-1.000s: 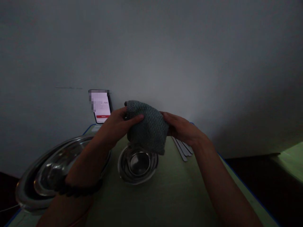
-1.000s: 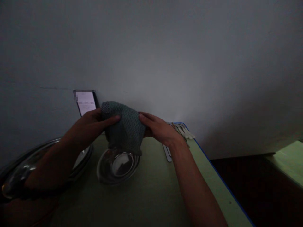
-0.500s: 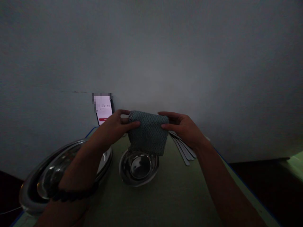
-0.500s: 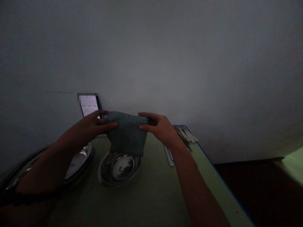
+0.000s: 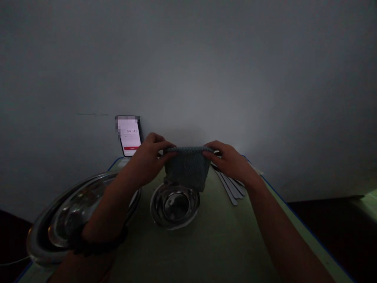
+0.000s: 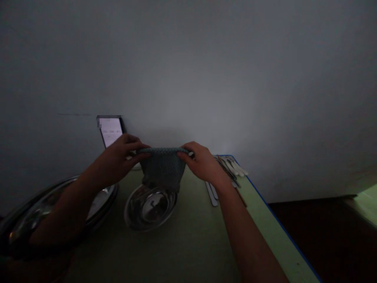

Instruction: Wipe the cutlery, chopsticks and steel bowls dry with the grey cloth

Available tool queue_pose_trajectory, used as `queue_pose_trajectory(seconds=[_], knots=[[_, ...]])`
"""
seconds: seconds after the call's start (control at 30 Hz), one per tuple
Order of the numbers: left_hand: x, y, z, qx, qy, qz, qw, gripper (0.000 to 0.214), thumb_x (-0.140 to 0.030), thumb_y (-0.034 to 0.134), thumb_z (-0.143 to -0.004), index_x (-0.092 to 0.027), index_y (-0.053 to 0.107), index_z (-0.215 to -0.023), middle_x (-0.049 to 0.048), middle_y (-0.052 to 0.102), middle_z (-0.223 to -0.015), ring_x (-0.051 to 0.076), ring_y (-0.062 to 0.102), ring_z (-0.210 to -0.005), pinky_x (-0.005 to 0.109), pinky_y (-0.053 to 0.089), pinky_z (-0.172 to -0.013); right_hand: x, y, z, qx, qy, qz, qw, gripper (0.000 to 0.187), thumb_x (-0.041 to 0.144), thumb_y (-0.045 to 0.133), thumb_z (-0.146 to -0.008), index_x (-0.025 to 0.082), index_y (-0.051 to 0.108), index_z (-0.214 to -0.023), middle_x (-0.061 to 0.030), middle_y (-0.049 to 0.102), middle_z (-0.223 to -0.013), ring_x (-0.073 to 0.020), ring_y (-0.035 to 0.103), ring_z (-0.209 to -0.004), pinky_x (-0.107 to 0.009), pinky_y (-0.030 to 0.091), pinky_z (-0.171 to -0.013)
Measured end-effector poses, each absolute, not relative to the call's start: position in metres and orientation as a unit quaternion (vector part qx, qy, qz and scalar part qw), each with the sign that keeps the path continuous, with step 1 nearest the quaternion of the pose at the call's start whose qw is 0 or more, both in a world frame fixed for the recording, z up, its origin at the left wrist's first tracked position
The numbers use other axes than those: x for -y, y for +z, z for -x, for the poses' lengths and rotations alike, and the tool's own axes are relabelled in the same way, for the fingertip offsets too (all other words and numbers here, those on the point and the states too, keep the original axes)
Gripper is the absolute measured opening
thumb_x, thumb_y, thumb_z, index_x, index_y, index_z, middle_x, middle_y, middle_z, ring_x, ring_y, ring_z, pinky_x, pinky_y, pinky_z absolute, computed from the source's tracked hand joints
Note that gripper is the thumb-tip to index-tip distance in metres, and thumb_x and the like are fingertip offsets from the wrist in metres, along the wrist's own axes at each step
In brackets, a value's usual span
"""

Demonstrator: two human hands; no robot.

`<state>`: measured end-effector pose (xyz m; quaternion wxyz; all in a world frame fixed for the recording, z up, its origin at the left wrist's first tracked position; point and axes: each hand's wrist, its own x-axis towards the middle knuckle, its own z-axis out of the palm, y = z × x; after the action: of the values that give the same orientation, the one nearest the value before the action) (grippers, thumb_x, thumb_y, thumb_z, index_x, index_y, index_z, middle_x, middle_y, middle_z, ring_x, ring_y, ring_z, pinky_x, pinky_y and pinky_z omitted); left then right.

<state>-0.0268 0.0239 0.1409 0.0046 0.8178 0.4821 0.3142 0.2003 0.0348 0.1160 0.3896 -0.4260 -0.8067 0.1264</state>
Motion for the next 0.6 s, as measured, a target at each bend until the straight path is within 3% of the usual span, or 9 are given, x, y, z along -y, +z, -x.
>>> queue_pose_trajectory(seconds=[0.13,0.23,0.33,0.43,0.5,0.6], knots=[[-0.017,0.148,0.026,-0.460,0.343,-0.818,-0.044,0.028,-0.033,0.047,-0.083,-0.018,0.064,-0.100,0.0080,0.060,-0.104,0.021,0.055,-0.098,0.034,0.042,-0.089,-0.037,0.118,-0.196,0.783,0.052,0.402,0.471,0.018,0.020,0.052,-0.082,0.022,0.065,-0.095,-0.0059,0.057,-0.095,-0.0166,0.055,-0.087,-0.032,0.045,-0.078],[-0.003,0.158,0.024,-0.441,0.304,-0.845,0.015,0.026,-0.035,0.054,-0.079,-0.022,0.063,-0.100,0.0027,0.065,-0.095,0.018,0.059,-0.085,0.029,0.044,-0.079,-0.035,0.120,-0.204,0.800,0.072,0.356,0.477,0.024,0.012,0.050,-0.080,0.025,0.065,-0.094,-0.0041,0.057,-0.100,-0.0158,0.056,-0.093,-0.032,0.046,-0.081],[0.008,0.162,0.021,-0.415,0.165,-0.883,0.142,0.031,-0.040,0.063,-0.071,-0.026,0.064,-0.098,-0.0005,0.067,-0.096,0.017,0.060,-0.085,0.026,0.045,-0.074,-0.035,0.117,-0.221,0.858,0.139,0.362,0.337,0.032,0.005,0.053,-0.072,0.026,0.067,-0.092,-0.0031,0.061,-0.103,-0.0172,0.057,-0.098,-0.035,0.044,-0.088],[0.008,0.156,0.020,-0.447,0.069,-0.876,0.168,0.029,-0.039,0.060,-0.074,-0.023,0.065,-0.098,0.0023,0.067,-0.100,0.019,0.060,-0.089,0.028,0.045,-0.076,-0.034,0.111,-0.229,0.861,0.152,0.460,0.156,0.039,0.002,0.055,-0.067,0.024,0.067,-0.096,-0.0062,0.064,-0.105,-0.0230,0.058,-0.099,-0.040,0.042,-0.090],[0.002,0.147,0.021,-0.495,0.035,-0.858,0.133,0.025,-0.032,0.054,-0.077,-0.019,0.066,-0.095,0.0062,0.068,-0.098,0.020,0.061,-0.087,0.029,0.045,-0.075,-0.031,0.109,-0.221,0.849,0.149,0.495,0.112,0.032,0.010,0.054,-0.073,0.020,0.066,-0.101,-0.0089,0.065,-0.105,-0.0238,0.060,-0.095,-0.040,0.044,-0.087],[-0.010,0.132,0.024,-0.554,-0.017,-0.828,0.085,0.028,-0.027,0.051,-0.077,-0.015,0.065,-0.099,0.0102,0.068,-0.101,0.021,0.062,-0.088,0.029,0.046,-0.073,-0.024,0.106,-0.192,0.859,0.148,0.475,0.122,0.030,0.028,0.047,-0.084,0.015,0.062,-0.106,-0.0113,0.065,-0.104,-0.0209,0.060,-0.091,-0.035,0.045,-0.082]])
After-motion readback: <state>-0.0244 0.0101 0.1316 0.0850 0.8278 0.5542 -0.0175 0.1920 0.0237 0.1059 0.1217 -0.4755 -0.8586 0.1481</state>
